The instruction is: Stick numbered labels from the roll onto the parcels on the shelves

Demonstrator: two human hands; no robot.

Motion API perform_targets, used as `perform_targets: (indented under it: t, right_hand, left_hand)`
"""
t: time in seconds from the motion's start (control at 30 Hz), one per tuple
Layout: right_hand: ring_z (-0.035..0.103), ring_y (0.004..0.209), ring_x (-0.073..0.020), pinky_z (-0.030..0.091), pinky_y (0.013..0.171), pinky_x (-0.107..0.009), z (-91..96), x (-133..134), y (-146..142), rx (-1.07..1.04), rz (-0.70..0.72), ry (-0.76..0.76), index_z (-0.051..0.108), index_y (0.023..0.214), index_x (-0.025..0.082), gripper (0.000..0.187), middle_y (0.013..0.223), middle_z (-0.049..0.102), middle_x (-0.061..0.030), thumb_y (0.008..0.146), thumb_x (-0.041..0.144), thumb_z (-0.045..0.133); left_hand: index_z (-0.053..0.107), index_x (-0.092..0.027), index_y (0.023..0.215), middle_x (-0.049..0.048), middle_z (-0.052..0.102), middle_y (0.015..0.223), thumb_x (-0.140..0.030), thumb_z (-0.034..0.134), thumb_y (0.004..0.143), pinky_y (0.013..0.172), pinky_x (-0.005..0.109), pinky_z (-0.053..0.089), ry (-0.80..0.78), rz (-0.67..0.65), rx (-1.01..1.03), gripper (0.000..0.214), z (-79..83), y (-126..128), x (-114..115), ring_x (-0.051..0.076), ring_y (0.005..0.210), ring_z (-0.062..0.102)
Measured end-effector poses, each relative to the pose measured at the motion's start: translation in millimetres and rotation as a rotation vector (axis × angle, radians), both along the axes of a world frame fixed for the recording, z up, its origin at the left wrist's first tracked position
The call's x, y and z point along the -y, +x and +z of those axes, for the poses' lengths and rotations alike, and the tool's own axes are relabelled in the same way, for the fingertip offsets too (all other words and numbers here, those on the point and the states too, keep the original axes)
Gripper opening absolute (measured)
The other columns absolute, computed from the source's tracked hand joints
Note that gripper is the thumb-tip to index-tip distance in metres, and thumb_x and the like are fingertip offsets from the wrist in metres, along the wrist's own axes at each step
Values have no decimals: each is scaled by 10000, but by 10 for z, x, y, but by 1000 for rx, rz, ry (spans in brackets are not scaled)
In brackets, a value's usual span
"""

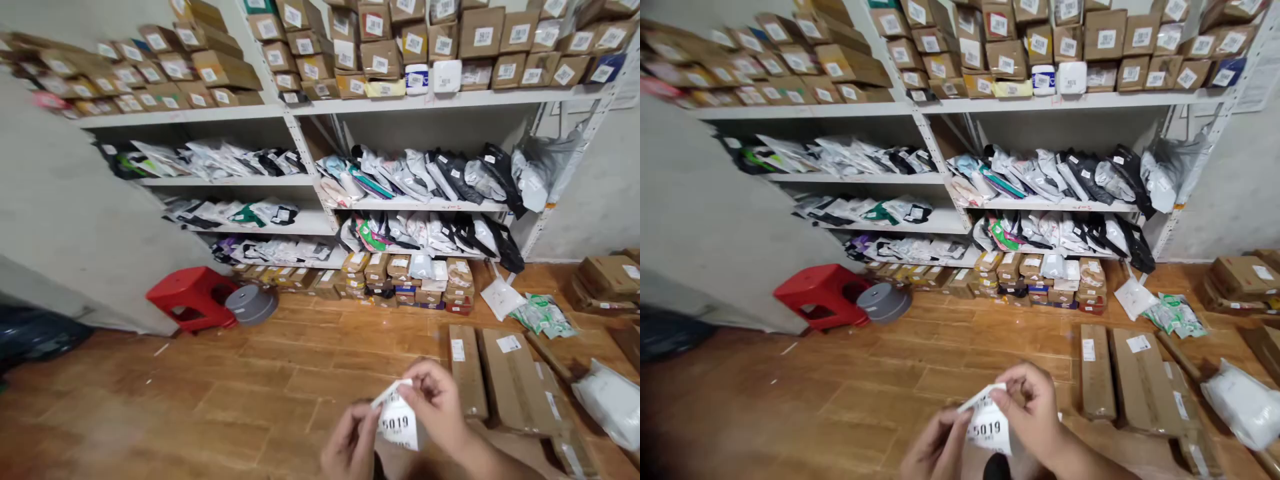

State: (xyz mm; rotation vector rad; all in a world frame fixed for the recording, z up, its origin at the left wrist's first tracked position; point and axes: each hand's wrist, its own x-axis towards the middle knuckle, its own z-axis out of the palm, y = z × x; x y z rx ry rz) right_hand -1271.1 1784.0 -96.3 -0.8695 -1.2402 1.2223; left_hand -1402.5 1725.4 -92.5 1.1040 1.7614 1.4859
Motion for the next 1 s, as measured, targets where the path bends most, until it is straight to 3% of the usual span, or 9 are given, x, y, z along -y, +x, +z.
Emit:
perform_targets:
  t: [0.2,0.3,0.43,0.57,0.7,0.8,0.9,1.0]
  right_hand:
    - [530,578,-127,450,532,-233,-209,-339,-1152,-92,-149,-230,693,804,202,336,637,614,4,716,512,787]
    - [541,590,-129,458,544,-239,-256,-471,-1513,-130,-185,-268,693,825,199,338,661,638,-3,704,499,792]
    - [542,600,-127,455,559,-240,-286,-576,-1762,-133,-264,-273,683,810,201,311,676,648,-3,695,467,797]
    - [521,592,-120,441,560,-234,-334,-646,-1886,-164,-381,-265,668,788,207,283,672,626,9,698,447,790]
    - [545,628,-128,453,582,-233,-462,-707,-1883,-191,-482,-240,657,810,211,246,710,618,8,759,436,742]
    - [539,644,-121,455,601,-228,-599,-686,-1777,-198,-536,-245,644,811,208,260,731,609,14,775,450,729]
    - [531,645,-116,455,614,-228,-752,-582,-1603,-173,-531,-284,649,795,200,302,721,602,18,757,484,744]
    - [533,630,-114,443,595,-226,-894,-424,-1336,-143,-458,-331,677,807,196,346,707,607,17,727,521,767]
  left_hand:
    - [631,-171,571,-6,568,532,-723,617,741,570,238,476,-138,-212,208,577,87,-1124,-493,140,547,532]
    - [689,-156,674,30,647,585,-794,629,656,585,277,509,-208,-274,430,641,22,-1467,-662,173,575,595]
    - [719,-138,929,99,760,830,-758,734,545,561,307,541,-303,-319,665,730,-145,-1730,-825,241,706,695]
    - [705,-140,979,90,775,812,-688,811,495,597,343,576,-465,-405,743,739,-374,-1858,-933,266,696,723]
    - [687,-139,857,60,765,759,-643,850,474,645,309,584,-592,-488,579,653,-605,-1849,-966,252,716,725]
    - [621,-171,843,3,728,672,-638,875,400,546,262,548,-589,-455,501,692,-713,-1768,-959,200,602,683]
    - [559,-220,974,-46,702,623,-595,905,333,534,236,532,-499,-351,439,820,-761,-1640,-996,166,558,654]
    - [580,-226,1072,-40,699,614,-621,883,359,587,249,542,-497,-482,373,869,-769,-1408,-1108,175,589,658]
